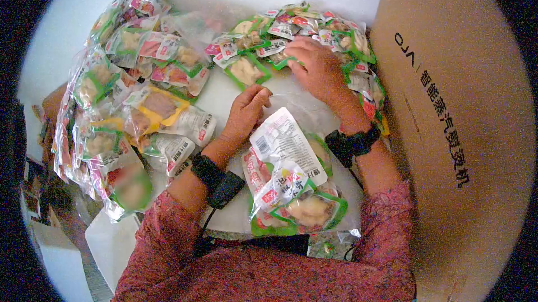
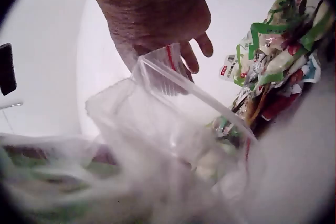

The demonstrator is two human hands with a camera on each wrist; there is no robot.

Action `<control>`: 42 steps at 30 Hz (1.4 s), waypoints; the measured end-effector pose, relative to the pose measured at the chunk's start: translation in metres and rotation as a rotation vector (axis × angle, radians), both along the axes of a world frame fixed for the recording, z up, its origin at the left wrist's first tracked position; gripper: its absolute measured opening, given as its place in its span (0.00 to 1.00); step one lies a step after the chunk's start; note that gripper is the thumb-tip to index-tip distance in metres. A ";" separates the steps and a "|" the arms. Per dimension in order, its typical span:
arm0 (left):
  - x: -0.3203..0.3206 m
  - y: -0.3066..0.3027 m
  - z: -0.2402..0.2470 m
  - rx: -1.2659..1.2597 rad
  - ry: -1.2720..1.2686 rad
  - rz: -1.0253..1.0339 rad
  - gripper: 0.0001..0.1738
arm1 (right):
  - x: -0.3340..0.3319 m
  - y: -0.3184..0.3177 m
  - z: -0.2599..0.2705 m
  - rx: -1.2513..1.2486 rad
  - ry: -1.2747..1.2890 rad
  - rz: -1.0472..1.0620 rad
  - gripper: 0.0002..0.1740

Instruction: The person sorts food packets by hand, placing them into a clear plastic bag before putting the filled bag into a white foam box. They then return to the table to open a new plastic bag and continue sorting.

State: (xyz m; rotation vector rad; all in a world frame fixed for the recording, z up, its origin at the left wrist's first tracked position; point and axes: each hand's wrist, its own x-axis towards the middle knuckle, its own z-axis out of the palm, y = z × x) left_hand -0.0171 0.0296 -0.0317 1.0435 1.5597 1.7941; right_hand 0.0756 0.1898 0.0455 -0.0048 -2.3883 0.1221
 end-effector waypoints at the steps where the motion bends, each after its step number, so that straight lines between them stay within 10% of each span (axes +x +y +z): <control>1: 0.000 0.001 0.000 0.010 0.032 -0.010 0.14 | -0.001 0.002 -0.001 0.024 -0.085 -0.029 0.14; 17: 0.000 0.000 -0.003 0.047 0.026 -0.025 0.15 | -0.040 0.018 -0.005 0.400 0.074 -0.065 0.10; 19: 0.004 0.001 0.003 0.073 -0.093 0.058 0.14 | -0.024 -0.009 0.019 -0.170 0.210 -0.189 0.12; 23: 0.006 -0.003 0.017 0.065 -0.196 0.045 0.12 | -0.014 -0.006 0.021 -0.506 0.178 0.024 0.12; 25: 0.010 -0.007 0.022 0.037 -0.513 -0.013 0.11 | -0.017 -0.005 0.008 -0.578 0.226 0.048 0.12; 37: -0.006 -0.004 0.010 0.183 -0.586 -0.046 0.21 | -0.012 -0.001 -0.023 -1.610 -0.141 0.519 0.19; 42: 0.008 -0.013 0.027 0.116 -0.571 -0.080 0.29 | -0.009 -0.017 -0.024 -1.633 -0.150 0.504 0.22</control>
